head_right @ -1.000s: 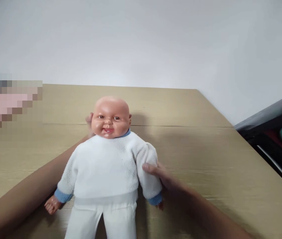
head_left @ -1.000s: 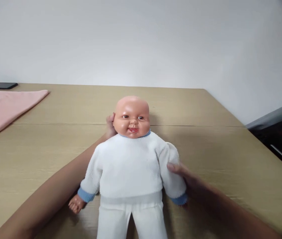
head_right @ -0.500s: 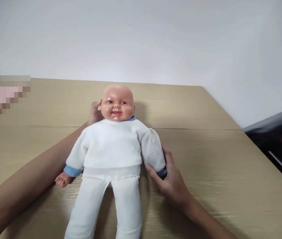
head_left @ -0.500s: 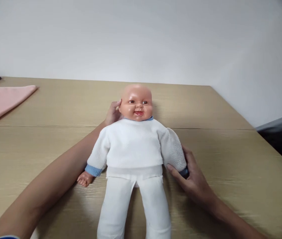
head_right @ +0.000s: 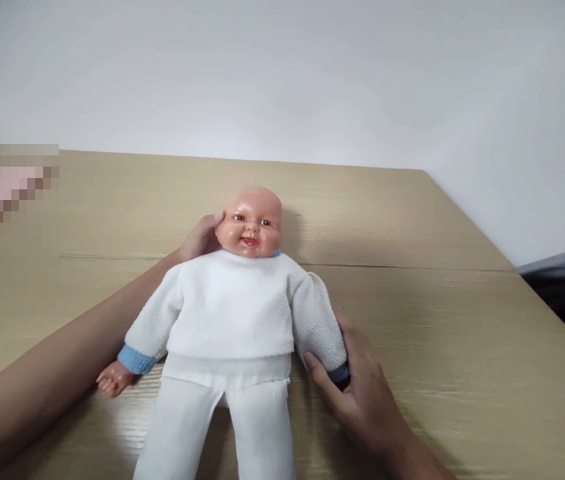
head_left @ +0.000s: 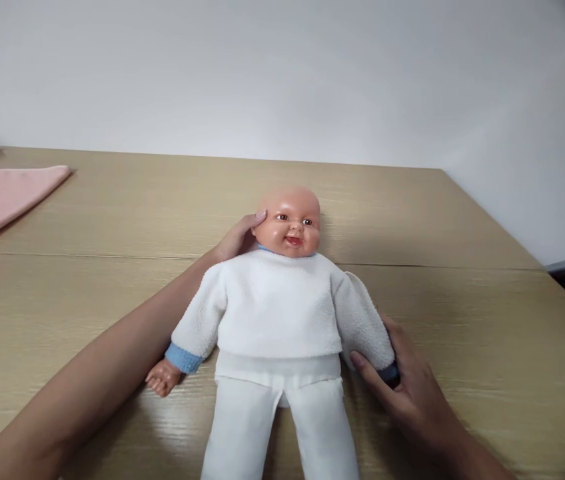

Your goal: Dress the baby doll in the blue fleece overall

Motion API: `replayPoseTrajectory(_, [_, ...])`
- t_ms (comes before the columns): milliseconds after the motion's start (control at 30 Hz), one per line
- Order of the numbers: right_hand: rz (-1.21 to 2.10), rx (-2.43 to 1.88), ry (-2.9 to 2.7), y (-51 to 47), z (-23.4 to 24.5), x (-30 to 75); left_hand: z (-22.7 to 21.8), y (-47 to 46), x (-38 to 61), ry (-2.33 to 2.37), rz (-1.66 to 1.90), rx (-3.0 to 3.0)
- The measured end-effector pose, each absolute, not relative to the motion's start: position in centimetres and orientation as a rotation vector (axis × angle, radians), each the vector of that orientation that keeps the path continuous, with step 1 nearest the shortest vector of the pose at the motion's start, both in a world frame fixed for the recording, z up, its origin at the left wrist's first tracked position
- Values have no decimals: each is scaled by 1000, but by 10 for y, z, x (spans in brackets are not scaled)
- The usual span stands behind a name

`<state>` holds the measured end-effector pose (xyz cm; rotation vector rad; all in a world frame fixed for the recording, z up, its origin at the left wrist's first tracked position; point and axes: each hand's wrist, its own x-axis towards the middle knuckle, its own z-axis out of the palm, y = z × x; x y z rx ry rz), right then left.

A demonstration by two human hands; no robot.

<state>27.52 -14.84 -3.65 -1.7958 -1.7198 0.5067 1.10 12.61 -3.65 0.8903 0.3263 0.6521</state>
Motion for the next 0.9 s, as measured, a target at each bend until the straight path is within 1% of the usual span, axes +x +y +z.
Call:
replayPoseTrajectory(267, [480,-1802,-1747,-152,-38,278,-34,126,10,407,630,887])
replayPoseTrajectory(500, [541,-1818,-1701,-153,-41,279,-23,118,13,370,639,905])
replayPoseTrajectory(733, [578,-1831,-1712,-153,-39,281,-27,119,16,436,804,939])
replayPoseTrajectory(900, [564,-1823,-1727,-152,-40,281,-27,118,16,477,804,935])
